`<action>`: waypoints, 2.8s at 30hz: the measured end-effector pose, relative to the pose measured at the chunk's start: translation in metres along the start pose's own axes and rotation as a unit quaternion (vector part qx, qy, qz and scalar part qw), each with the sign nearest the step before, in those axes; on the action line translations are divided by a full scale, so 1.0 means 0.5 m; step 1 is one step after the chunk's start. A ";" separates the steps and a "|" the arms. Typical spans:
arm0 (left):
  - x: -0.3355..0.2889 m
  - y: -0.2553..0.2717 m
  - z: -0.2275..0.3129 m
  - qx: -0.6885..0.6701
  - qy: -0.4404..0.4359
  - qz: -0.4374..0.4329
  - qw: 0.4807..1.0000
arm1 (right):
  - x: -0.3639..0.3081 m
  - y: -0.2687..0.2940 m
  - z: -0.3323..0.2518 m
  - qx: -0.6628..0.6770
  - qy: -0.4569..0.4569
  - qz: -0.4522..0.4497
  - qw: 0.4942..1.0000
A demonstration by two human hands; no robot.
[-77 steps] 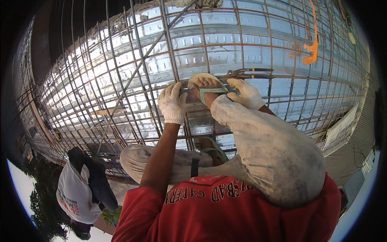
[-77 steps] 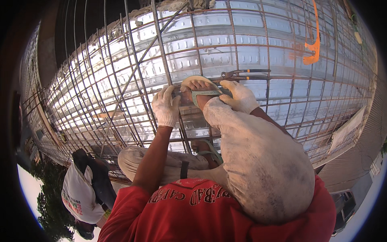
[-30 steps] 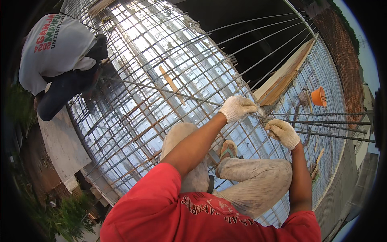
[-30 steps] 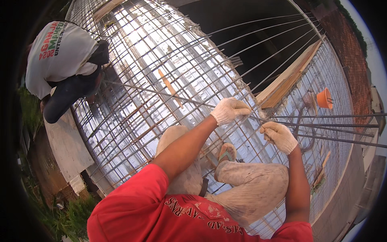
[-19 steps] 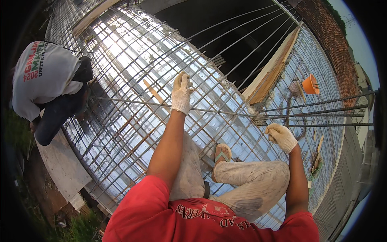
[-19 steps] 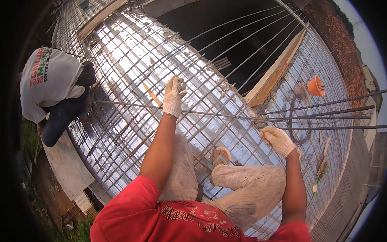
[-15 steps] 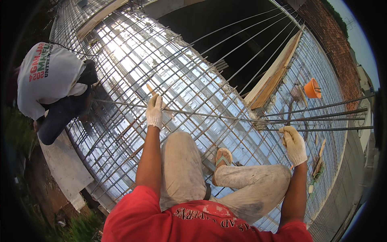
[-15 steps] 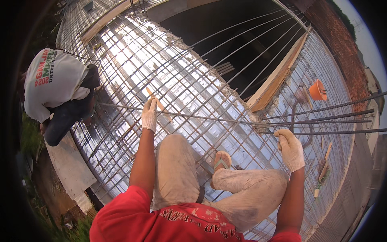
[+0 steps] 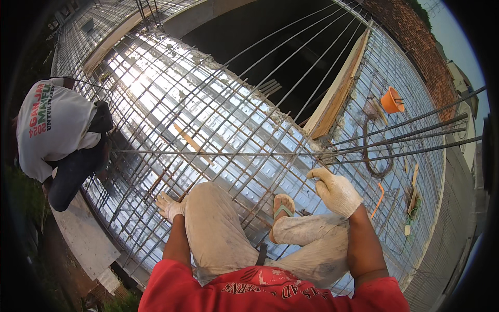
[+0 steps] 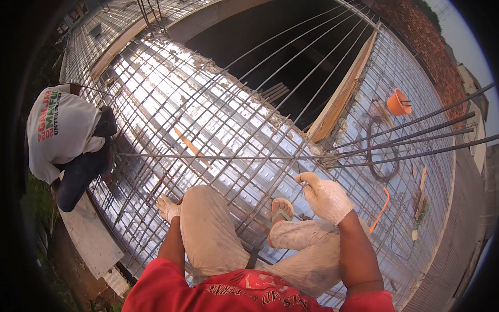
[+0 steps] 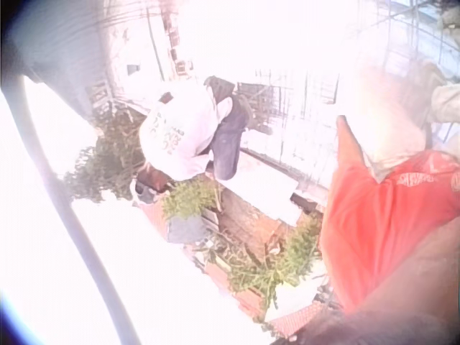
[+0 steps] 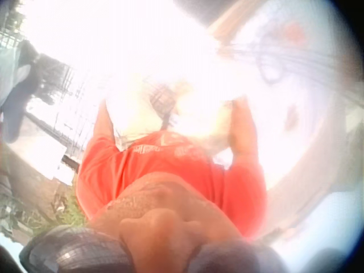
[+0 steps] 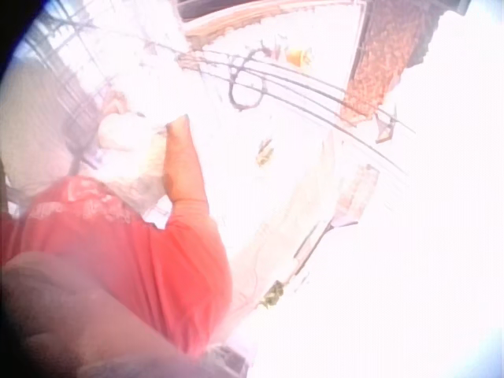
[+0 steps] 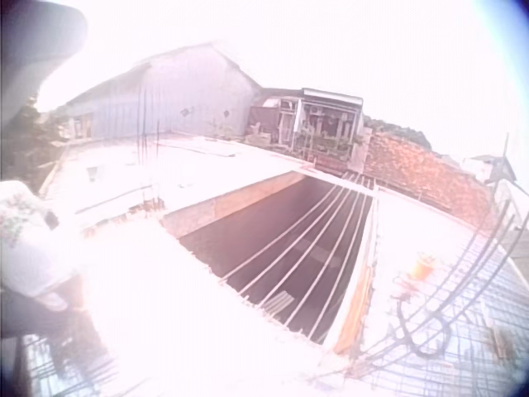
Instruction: The person secures rebar to a metal grid on a construction floor by twisting wire with a pair of pliers.
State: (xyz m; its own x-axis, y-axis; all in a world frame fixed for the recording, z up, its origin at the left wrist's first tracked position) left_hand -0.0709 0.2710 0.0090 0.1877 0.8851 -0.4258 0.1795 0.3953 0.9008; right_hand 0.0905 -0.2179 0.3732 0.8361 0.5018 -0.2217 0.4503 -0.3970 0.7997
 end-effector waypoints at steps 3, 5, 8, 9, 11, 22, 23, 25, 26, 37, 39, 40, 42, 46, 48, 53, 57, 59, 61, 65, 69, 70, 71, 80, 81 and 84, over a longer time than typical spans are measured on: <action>0.126 -0.031 -0.056 -0.010 -0.004 0.100 0.995 | 0.043 -0.034 -0.015 0.053 0.053 -0.024 0.997; -0.003 -0.002 0.050 0.032 -0.044 0.059 0.997 | 0.009 -0.009 -0.004 0.008 0.048 -0.030 0.998; 0.032 0.013 0.088 -0.029 -0.093 0.096 0.991 | 0.031 -0.010 -0.014 -0.014 0.071 -0.022 0.997; 0.013 0.046 0.103 -0.038 -0.091 0.075 0.992 | 0.030 -0.012 -0.013 -0.019 0.078 -0.018 0.997; -0.008 0.079 0.135 0.032 -0.096 0.028 0.994 | 0.034 -0.017 -0.018 -0.034 0.081 -0.030 0.996; 0.029 0.099 0.132 0.080 -0.066 -0.050 0.993 | 0.054 -0.032 -0.013 0.033 0.001 -0.023 0.999; 0.040 0.092 0.135 0.091 -0.063 -0.053 0.992 | 0.055 -0.026 -0.005 0.035 0.018 -0.004 0.999; 0.059 0.042 0.129 0.085 -0.084 -0.057 0.991 | 0.052 0.004 0.031 -0.004 -0.011 0.070 0.997; 0.080 0.020 0.121 0.084 -0.099 -0.039 0.991 | 0.053 0.029 0.032 -0.013 -0.039 0.126 0.991; 0.102 0.007 0.116 0.082 -0.088 -0.078 0.990 | -0.020 0.068 0.099 0.023 -0.084 0.354 0.931; 0.107 0.005 0.115 0.070 -0.094 -0.080 0.990 | -0.026 0.075 0.098 0.005 -0.085 0.342 0.936; 0.120 0.000 0.112 0.064 -0.099 -0.075 0.990 | -0.026 0.077 0.112 0.012 -0.074 0.347 0.935; 0.123 -0.005 0.110 0.049 -0.098 -0.083 0.991 | -0.032 0.089 0.120 0.015 -0.063 0.391 0.918; 0.110 -0.011 0.107 -0.003 -0.065 -0.120 0.991 | -0.051 0.103 0.123 0.035 -0.070 0.425 0.902; 0.114 -0.017 0.102 -0.010 -0.067 -0.114 0.991 | -0.046 0.103 0.113 0.048 -0.078 0.420 0.903; 0.123 -0.003 0.116 0.058 -0.109 -0.058 0.991 | -0.044 0.078 0.049 0.078 -0.091 0.366 0.923; 0.118 -0.005 0.106 0.025 -0.106 -0.075 0.991 | -0.029 0.062 0.005 0.089 -0.077 0.323 0.939; 0.126 -0.009 0.098 0.010 -0.103 -0.081 0.991 | -0.014 0.054 0.005 0.094 -0.068 0.310 0.944; 0.136 -0.020 0.107 0.019 -0.100 -0.083 0.991 | 0.000 0.054 0.006 0.096 -0.055 0.299 0.948; 0.147 -0.033 0.107 0.046 -0.100 -0.080 0.991 | 0.018 0.055 0.015 0.085 -0.073 0.290 0.950; 0.176 -0.053 0.099 0.044 -0.075 -0.096 0.992 | 0.032 0.068 0.023 0.075 -0.064 0.304 0.948; 0.179 -0.056 0.095 0.048 -0.076 -0.097 0.991 | 0.038 0.069 0.023 0.083 -0.074 0.300 0.948; 0.186 -0.056 0.095 0.052 -0.076 -0.097 0.991 | 0.048 0.071 0.020 0.091 -0.083 0.295 0.947; 0.185 -0.066 0.085 0.062 -0.067 -0.107 0.990 | 0.119 0.045 0.012 0.102 -0.064 0.242 0.963; 0.185 -0.068 0.093 0.063 -0.065 -0.107 0.990 | 0.134 0.044 0.011 0.104 -0.064 0.236 0.964; 0.170 -0.045 0.102 0.056 -0.077 -0.110 0.989 | 0.168 0.019 0.011 0.127 -0.051 0.198 0.971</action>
State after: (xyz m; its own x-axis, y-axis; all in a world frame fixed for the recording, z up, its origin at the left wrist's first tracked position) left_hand -0.0099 0.3250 -0.0517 0.2762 0.7294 -0.6258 0.3364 0.5366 0.7739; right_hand 0.1663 -0.1835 0.3591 0.9801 0.1982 0.0107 0.1396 -0.7267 0.6726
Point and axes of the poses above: each hand's wrist, its own x-axis towards the middle knuckle, its own y-axis out of the back of the hand, z = x × y, the point moved 5 cm from there along x, towards the middle knuckle, and after that the axes turned 15 degrees about y, right-handed, at the moved point
